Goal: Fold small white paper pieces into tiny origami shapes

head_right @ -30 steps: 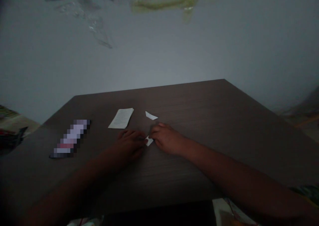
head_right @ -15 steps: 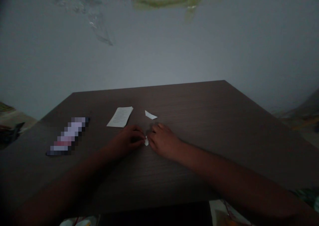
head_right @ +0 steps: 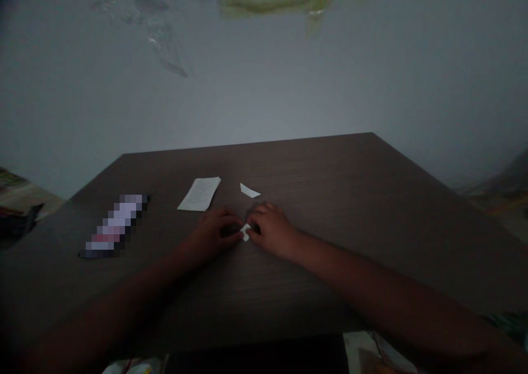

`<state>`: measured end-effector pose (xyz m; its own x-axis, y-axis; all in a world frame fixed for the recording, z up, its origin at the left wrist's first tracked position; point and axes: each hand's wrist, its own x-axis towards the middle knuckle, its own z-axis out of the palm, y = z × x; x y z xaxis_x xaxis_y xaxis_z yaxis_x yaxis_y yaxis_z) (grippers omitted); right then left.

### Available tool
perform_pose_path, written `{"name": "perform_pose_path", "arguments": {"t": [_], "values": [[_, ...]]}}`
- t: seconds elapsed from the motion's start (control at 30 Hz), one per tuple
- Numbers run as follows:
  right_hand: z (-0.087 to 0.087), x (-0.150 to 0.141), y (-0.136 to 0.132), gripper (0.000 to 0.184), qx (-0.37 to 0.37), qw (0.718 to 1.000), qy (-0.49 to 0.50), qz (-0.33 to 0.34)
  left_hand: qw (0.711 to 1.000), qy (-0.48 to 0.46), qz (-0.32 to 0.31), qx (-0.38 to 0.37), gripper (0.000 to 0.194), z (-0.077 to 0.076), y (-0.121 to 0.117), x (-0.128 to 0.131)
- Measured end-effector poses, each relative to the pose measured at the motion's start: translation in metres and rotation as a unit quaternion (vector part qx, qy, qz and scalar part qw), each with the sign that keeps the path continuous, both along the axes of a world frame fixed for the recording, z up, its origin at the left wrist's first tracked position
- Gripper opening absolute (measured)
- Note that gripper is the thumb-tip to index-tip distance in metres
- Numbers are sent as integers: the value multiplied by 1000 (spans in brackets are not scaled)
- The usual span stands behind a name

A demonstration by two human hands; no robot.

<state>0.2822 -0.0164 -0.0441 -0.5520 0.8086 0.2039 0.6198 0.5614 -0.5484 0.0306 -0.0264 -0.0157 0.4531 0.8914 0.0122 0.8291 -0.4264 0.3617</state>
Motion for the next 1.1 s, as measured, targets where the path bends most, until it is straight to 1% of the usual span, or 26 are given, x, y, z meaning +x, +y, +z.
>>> {"name": "perform_pose_path", "arguments": {"t": [0.2, 0.3, 0.37, 0.43, 0.67, 0.77, 0.83, 1.1], "values": [[2, -3, 1, 13, -38, 997, 70, -14, 1000, -27, 13, 4, 24, -7, -1, 2], [4, -3, -1, 12, -56, 993, 105, -19, 999, -40, -1, 4, 16, -7, 0, 3], [4, -4, -3, 10, -66, 989, 131, -25, 999, -48, -15, 2, 8, -4, 2, 3], [4, -4, -4, 8, -67, 986, 149, -28, 998, -59, -31, 2, 6, -1, 3, 3], [3, -1, -3, 4, -45, 987, 153, -33, 994, -84, -56, 34, 21, 12, -4, 0], [3, 0, -4, 2, -47, 984, 171, -26, 994, -81, -62, 33, 20, 14, -6, 1], [4, 1, -5, 5, -44, 984, 172, -10, 995, -76, -63, 31, 20, 16, -6, 1], [8, 5, -4, 12, -9, 989, 141, 35, 994, -54, -92, 32, 22, 22, -9, 4]]}}
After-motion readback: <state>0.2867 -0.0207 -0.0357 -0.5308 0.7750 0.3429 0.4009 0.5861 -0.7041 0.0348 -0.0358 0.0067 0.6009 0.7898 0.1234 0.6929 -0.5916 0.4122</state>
